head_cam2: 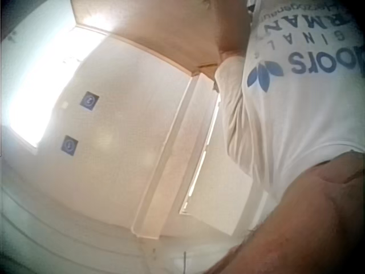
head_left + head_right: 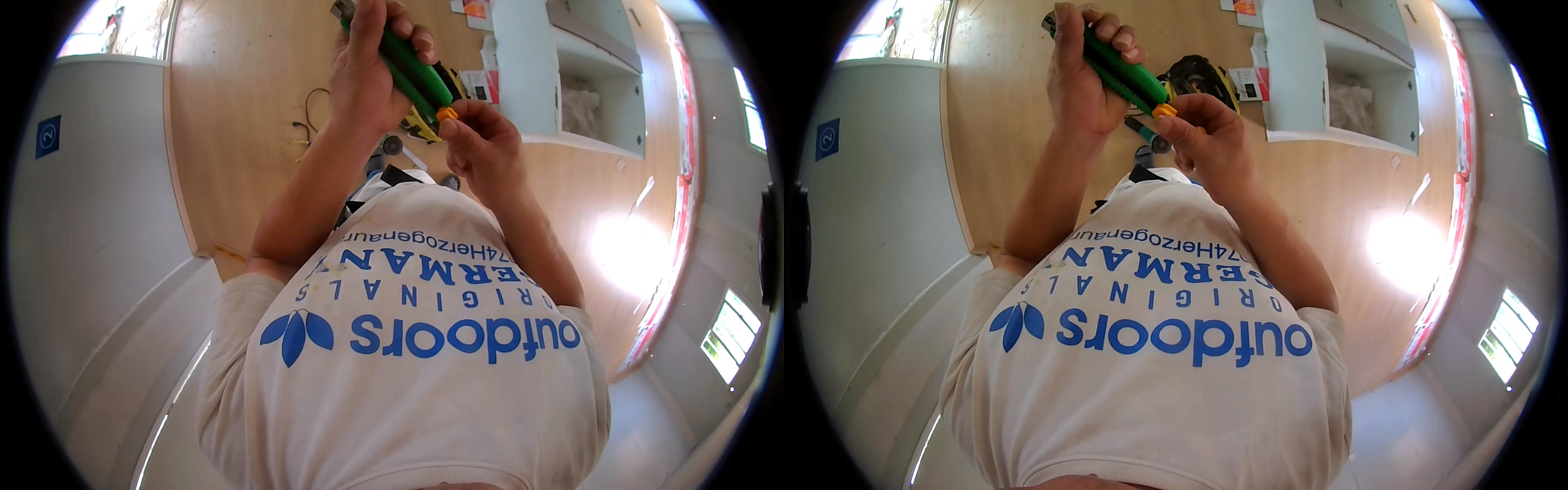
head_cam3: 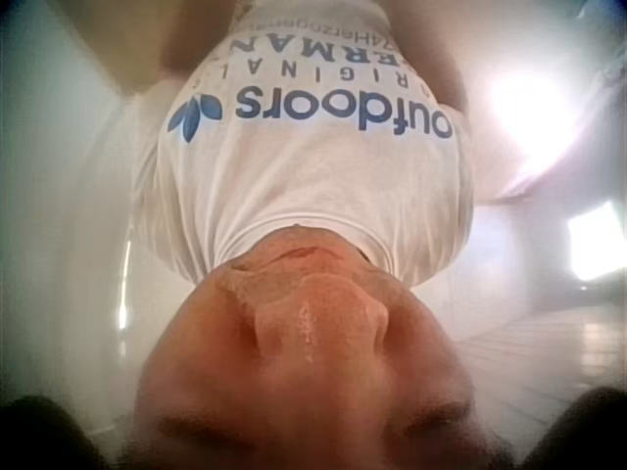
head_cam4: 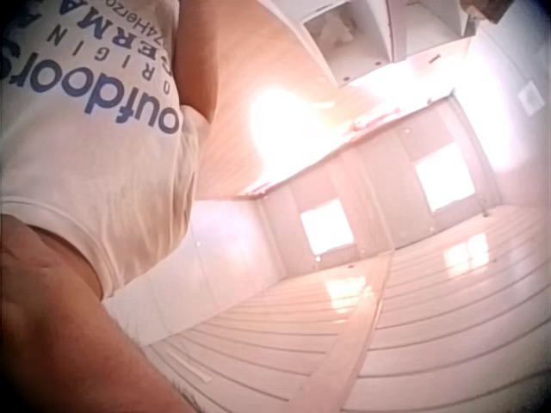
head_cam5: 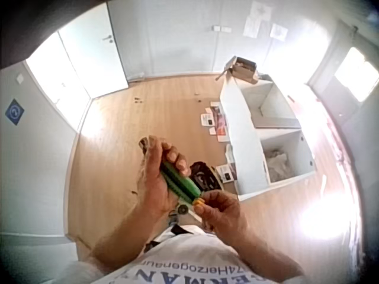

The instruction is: The person installs baseboard trim along the floor by aligning the wooden pieces against the wall, hammering them into place, and using a pneumatic nail gun to secure them. They also use a utility knife to trim materials and work with electrical components for a light fixture.

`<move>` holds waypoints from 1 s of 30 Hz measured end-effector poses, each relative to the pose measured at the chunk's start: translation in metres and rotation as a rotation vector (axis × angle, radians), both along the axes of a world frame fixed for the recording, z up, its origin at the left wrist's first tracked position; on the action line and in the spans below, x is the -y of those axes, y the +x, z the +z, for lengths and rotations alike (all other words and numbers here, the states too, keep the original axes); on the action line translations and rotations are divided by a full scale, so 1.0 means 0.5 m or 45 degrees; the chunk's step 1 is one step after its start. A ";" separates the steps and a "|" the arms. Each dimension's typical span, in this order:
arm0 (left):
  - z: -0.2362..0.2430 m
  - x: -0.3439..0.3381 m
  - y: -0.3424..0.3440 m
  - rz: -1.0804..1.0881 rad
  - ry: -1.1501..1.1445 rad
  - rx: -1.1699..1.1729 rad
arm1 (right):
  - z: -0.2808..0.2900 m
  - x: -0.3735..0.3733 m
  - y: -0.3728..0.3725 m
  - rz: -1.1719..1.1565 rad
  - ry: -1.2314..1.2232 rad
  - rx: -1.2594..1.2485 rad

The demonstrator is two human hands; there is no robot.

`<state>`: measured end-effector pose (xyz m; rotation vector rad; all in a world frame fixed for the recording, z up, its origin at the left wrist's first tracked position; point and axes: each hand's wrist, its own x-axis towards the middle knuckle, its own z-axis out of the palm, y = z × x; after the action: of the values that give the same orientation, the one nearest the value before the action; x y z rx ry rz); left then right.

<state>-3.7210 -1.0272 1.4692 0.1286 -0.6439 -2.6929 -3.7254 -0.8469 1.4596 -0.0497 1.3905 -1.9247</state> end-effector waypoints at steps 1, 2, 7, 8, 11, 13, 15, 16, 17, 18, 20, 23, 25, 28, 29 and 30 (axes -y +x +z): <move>0.000 0.000 0.000 -0.017 0.018 -0.009 | 0.000 -0.001 0.001 -0.002 -0.024 0.007; 0.002 0.002 -0.002 -0.032 0.035 -0.020 | 0.001 -0.001 0.000 -0.002 -0.049 0.011; -0.001 0.011 -0.008 -0.031 0.037 -0.075 | 0.001 -0.003 0.003 -0.017 -0.073 -0.093; 0.011 0.011 -0.006 -0.026 0.042 -0.065 | 0.003 -0.001 0.005 -0.032 -0.074 -0.094; 0.025 0.010 -0.005 -0.035 0.039 -0.049 | 0.002 0.000 0.007 -0.043 -0.106 -0.079; 0.029 0.008 -0.005 -0.047 0.011 -0.042 | 0.002 0.000 0.007 -0.047 -0.149 -0.043; 0.032 0.003 -0.006 -0.056 -0.037 -0.032 | 0.004 0.000 0.005 -0.057 -0.206 0.014; 0.033 0.001 -0.006 -0.061 -0.031 -0.024 | 0.004 0.000 0.004 -0.055 -0.212 0.028; 0.034 -0.001 -0.007 -0.067 -0.025 -0.016 | 0.004 0.000 0.003 -0.054 -0.219 0.041; 0.034 -0.002 -0.008 -0.073 -0.020 -0.007 | 0.004 0.000 0.001 -0.053 -0.226 0.055; 0.031 0.000 -0.013 -0.093 -0.044 -0.029 | 0.001 0.000 -0.002 -0.046 -0.200 -0.016; 0.038 0.013 -0.020 -0.056 -0.042 -0.038 | -0.007 -0.006 -0.008 -0.052 -0.154 -0.099; 0.050 0.023 -0.024 -0.016 -0.046 -0.017 | -0.013 -0.011 -0.010 -0.052 -0.141 -0.119; 0.058 0.029 -0.029 0.021 -0.081 0.028 | -0.015 -0.014 -0.010 -0.050 -0.148 -0.111; 0.055 0.029 -0.032 0.023 -0.098 0.040 | -0.015 -0.010 -0.009 -0.063 -0.152 -0.104; 0.053 0.030 -0.034 0.025 -0.115 0.051 | -0.014 -0.007 -0.008 -0.075 -0.157 -0.097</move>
<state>-3.7381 -1.0421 1.4957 0.1644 -0.7710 -2.6430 -3.7295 -0.8432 1.4524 -0.1437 1.3346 -2.0752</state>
